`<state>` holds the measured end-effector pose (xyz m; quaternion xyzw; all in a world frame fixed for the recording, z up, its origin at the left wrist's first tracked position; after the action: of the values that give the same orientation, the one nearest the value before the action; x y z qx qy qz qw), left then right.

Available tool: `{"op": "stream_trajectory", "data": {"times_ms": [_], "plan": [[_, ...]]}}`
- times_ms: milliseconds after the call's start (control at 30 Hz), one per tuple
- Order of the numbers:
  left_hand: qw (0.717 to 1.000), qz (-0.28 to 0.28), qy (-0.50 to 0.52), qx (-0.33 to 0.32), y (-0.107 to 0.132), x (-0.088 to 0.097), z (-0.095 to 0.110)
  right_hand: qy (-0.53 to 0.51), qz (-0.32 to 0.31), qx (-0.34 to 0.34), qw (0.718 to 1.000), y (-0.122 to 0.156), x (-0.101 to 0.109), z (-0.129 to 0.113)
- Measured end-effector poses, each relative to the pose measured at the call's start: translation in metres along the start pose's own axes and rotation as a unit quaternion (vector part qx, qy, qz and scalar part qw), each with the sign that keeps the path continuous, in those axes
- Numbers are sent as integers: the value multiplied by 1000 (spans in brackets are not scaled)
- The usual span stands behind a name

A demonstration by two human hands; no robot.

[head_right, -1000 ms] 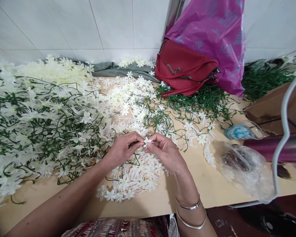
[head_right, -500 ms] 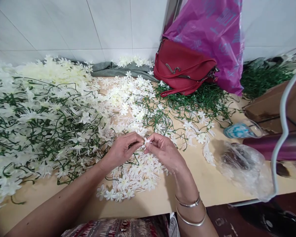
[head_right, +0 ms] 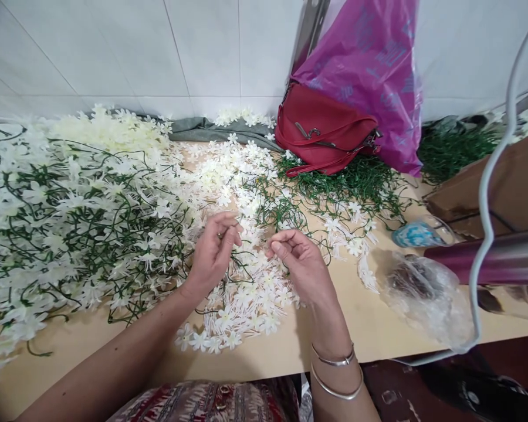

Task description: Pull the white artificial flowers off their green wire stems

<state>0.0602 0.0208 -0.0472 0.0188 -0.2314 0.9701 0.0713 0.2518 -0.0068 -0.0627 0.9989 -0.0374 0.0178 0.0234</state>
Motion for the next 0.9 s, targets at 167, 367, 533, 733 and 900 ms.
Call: {"op": "stream_trajectory", "data": {"times_ms": [167,367,533,733,900], "plan": [[993,84,-36,-67,-2,11,13,117,78,93,986,2,5,-7],[998,17,-48,-34,-1,6,5,391,84,223,889,2,-4,-9],[996,22,-91,11,0,5,-3,492,84,226,837,-4,-7,2],[995,9,-104,-1,1,2,-4,459,131,219,851,-2,0,-1],[994,-18,-110,-14,4,-3,-5,406,218,231,857,5,9,-11]]}}
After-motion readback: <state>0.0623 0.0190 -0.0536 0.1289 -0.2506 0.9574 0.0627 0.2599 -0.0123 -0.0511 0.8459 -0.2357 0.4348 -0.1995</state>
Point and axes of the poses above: each hand's wrist, its own y-axis away from the middle knuckle, its own x-axis out of the back of the hand, z = x × y, the point moved 5 cm from there along -y, towards the middle knuckle, and after that the axes turned 8 degrees about y, right-handed, at the moved point
